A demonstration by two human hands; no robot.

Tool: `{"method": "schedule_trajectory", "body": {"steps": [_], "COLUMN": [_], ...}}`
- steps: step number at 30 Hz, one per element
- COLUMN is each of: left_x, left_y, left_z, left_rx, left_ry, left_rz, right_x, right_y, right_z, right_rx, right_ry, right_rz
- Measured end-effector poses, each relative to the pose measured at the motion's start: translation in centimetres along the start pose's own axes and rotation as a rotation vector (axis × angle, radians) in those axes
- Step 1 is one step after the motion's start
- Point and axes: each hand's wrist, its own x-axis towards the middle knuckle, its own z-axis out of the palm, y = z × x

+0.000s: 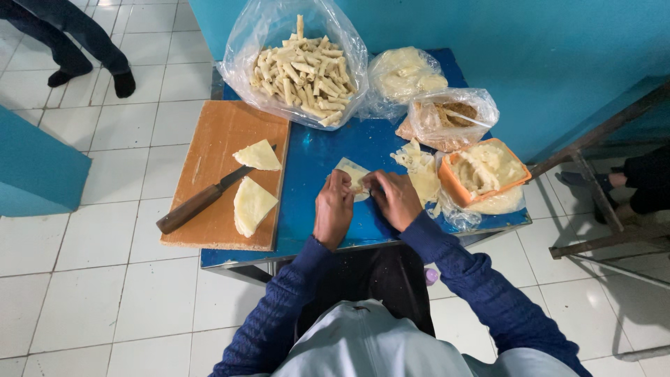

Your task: The person sits at a small table and prepares filled dough pieces. They take flat pieces of dough, spoon brown powder from a plastic bag onto them, fold the dough over the filling, and set the filled pieces on the table next to a bag of finished dough sticks.

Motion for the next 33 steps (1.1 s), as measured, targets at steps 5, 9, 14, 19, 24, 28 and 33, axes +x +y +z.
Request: {"method": "schedule_trajectory", "body": {"steps": [5,9,14,19,24,28,33], "left_x": [-0.2,-0.1,-0.1,0.1,0.5,1.4,2.3], "left_y": [-0.7,-0.5,0.0,-0.2,-1.3,-2.6,-3.3], "left_z": [-0.5,-0.8,-1.0,-0.7,0.0,0.4,0.6], "left_rx": [-0.064,-0.001,0.046,0.096,0.187,0.212,0.159], "left_ry": [-0.090,-0.137,-0.166,-0.167,-0.109,-0.110,-0.132], "left_rz": [0.009,0.043,0.085,0.127,0.163,0.172,0.195], "right_x": [-0.3,0.0,0.7,1.5,2.0,2.0,1.5], "right_y": [1.4,2.5,3.1,2.6,2.2,1.9,1.6], "right_z": [0.2,0.8,0.9,0.9,1.4,1.8,1.6], "right_rx": [-0.056,-0.093,-0.063,0.142,0.085,-0.022,-0.061], "right_ry": [-0.015,-0.008,-0.075,-0.061,0.007,0.074,-0.007], "right_rz": [-0.110,-0.156,-0.021,0.028,0.046,-0.080,-0.077]}}
